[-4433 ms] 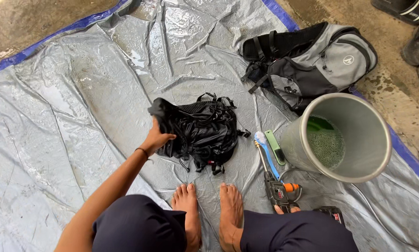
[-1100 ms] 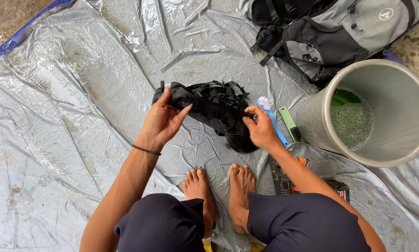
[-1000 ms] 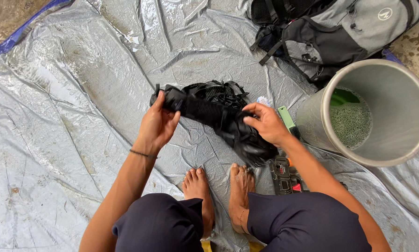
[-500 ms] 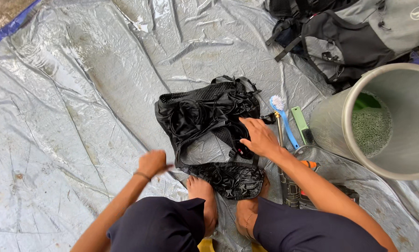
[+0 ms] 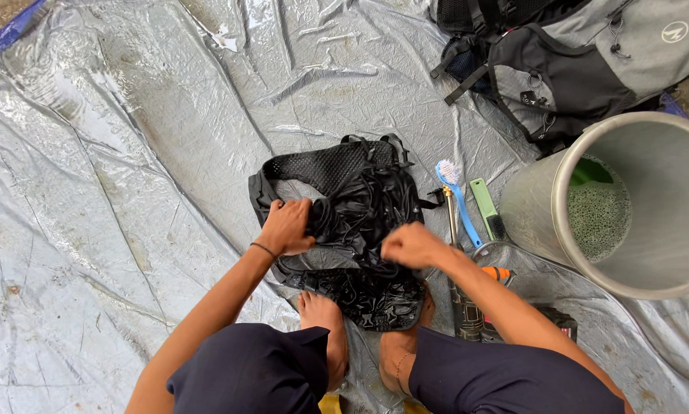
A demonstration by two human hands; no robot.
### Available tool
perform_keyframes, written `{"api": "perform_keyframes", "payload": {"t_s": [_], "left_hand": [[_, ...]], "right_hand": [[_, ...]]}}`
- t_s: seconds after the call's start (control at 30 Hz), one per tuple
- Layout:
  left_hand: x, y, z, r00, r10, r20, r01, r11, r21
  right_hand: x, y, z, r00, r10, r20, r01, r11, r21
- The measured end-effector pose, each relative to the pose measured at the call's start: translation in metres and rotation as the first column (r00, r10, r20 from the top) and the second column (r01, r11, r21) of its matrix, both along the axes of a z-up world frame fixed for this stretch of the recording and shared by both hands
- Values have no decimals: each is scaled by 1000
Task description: The person cleans a black mesh backpack on a tarp, using a handheld sprayer to rinse it and a brush to scrub the fabric while dipping the brush into a bucket of water.
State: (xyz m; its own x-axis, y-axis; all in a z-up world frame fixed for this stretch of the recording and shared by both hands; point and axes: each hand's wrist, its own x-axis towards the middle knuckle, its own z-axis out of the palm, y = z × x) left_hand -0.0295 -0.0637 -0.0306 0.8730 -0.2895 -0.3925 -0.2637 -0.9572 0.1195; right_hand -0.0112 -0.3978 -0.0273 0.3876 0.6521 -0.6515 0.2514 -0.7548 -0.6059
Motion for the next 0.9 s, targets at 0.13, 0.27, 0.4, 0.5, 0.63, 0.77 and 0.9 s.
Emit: {"api": "perform_keyframes", "payload": {"t_s": [0.13, 0.27, 0.4, 0.5, 0.63, 0.77, 0.9], "left_hand": [[-16, 24, -4, 984, 44, -171, -87, 964, -250], [-5, 35, 6, 947, 129, -294, -226, 918, -325], [31, 25, -10, 908, 343, -239, -397, 888, -233], [55, 16, -6, 921, 289, 261, -248, 952, -178], [91, -14, 9, 951, 164, 264, -137, 984, -117], [99, -41, -6, 968, 110, 227, -117, 993, 19], [114, -39, -31, 990, 128, 65, -122, 989, -90]], "right_hand": [[11, -26, -31, 721, -171, 672, 149, 985, 91], [-19, -40, -44, 718, -295, 631, 313, 946, 86], [-36, -52, -52, 518, -234, 823, 248, 962, 117], [-41, -66, -46, 262, -320, 911, 456, 873, 175], [-50, -73, -44, 639, -479, 602, 681, 716, -153], [-78, -69, -52, 780, -417, 467, 586, 749, -309], [-102, -79, -77, 817, -390, 424, 548, 754, -362]]}}
